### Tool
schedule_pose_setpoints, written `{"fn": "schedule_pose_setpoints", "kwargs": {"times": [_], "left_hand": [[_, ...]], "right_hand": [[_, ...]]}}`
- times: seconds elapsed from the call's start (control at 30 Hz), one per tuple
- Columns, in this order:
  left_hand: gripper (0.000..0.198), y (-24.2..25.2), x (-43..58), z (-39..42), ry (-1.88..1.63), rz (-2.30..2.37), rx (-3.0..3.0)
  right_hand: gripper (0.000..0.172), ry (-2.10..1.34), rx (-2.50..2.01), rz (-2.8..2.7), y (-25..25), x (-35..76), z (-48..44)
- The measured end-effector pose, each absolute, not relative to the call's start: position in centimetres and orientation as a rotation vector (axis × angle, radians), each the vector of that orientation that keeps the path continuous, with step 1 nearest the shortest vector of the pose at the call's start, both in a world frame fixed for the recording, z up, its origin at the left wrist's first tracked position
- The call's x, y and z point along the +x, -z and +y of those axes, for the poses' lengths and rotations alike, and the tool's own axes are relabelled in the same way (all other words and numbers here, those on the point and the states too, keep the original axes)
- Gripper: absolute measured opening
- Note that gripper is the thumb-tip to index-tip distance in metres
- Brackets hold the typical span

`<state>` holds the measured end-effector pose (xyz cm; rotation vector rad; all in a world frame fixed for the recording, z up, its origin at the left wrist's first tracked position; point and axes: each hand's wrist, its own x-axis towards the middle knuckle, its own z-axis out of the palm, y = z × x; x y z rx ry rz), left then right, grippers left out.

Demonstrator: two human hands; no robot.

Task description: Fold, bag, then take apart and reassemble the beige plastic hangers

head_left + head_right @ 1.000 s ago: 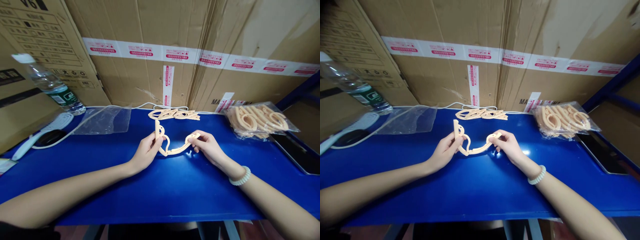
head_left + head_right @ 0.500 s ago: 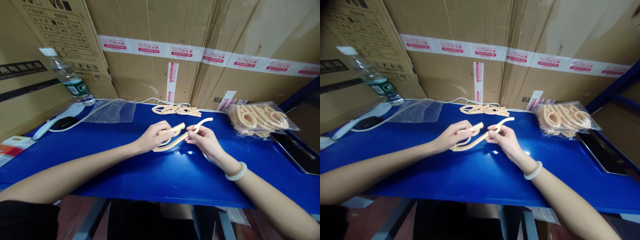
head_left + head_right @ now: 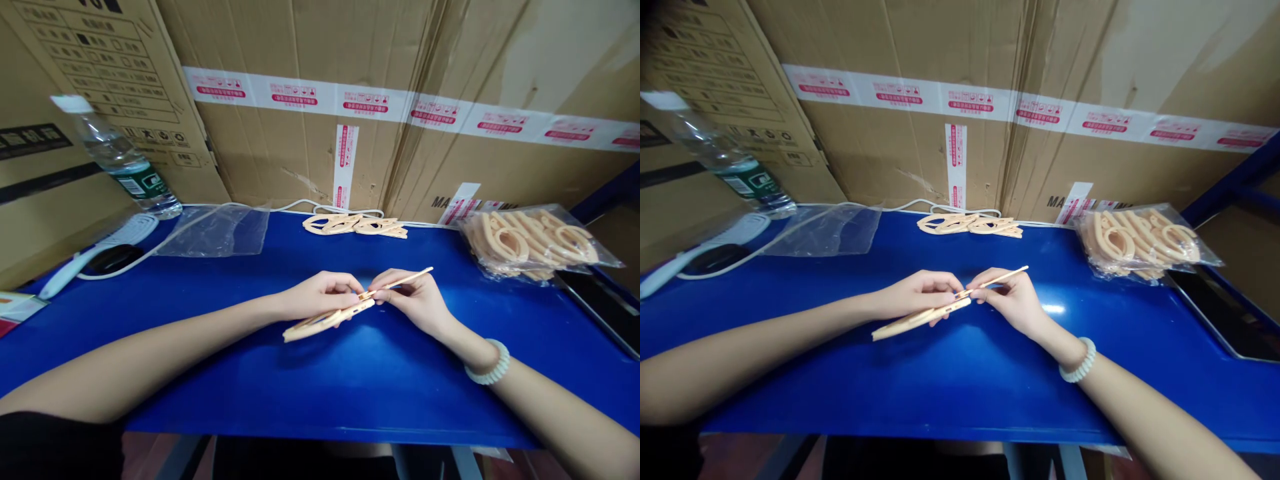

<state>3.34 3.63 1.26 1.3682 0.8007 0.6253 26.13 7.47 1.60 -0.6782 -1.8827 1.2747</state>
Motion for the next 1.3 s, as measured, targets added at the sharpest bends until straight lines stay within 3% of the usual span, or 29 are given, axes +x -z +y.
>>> {"fn": "schedule_pose_setpoints", "kwargs": {"times": [0.43, 0.87, 1.03, 1.17, 1.3], "left_hand": [[0.031, -1.2, 3.2, 2.8, -0.637, 0.92, 2.001], [0.037, -1.1, 3.2, 2.9, -0.666, 0.862, 2.131], [0.037, -0.7, 3.4, 2.9, -0.662, 0.842, 1.747], [0.033, 0.3, 3.4, 3.8, -0.78, 0.727, 1.186], [0.017, 0.3, 3.5, 4.7, -0.963, 0.674, 0.878]], "right_hand": [[0.01, -0.829, -0.486, -2.219, -2.0, 26.1, 7.1], [0.025, -0.402, -0.251, -2.412, -1.9, 26.6, 6.1], [0.02, -0.341, -0.277, -2.357, -3.9, 27.1, 5.7], [0.016, -0.382, -0.714, -2.137, -5.4, 28.4, 7.7], [0.044, -0.557, -1.15, -2.201, -5.1, 30.0, 10.5]]}}
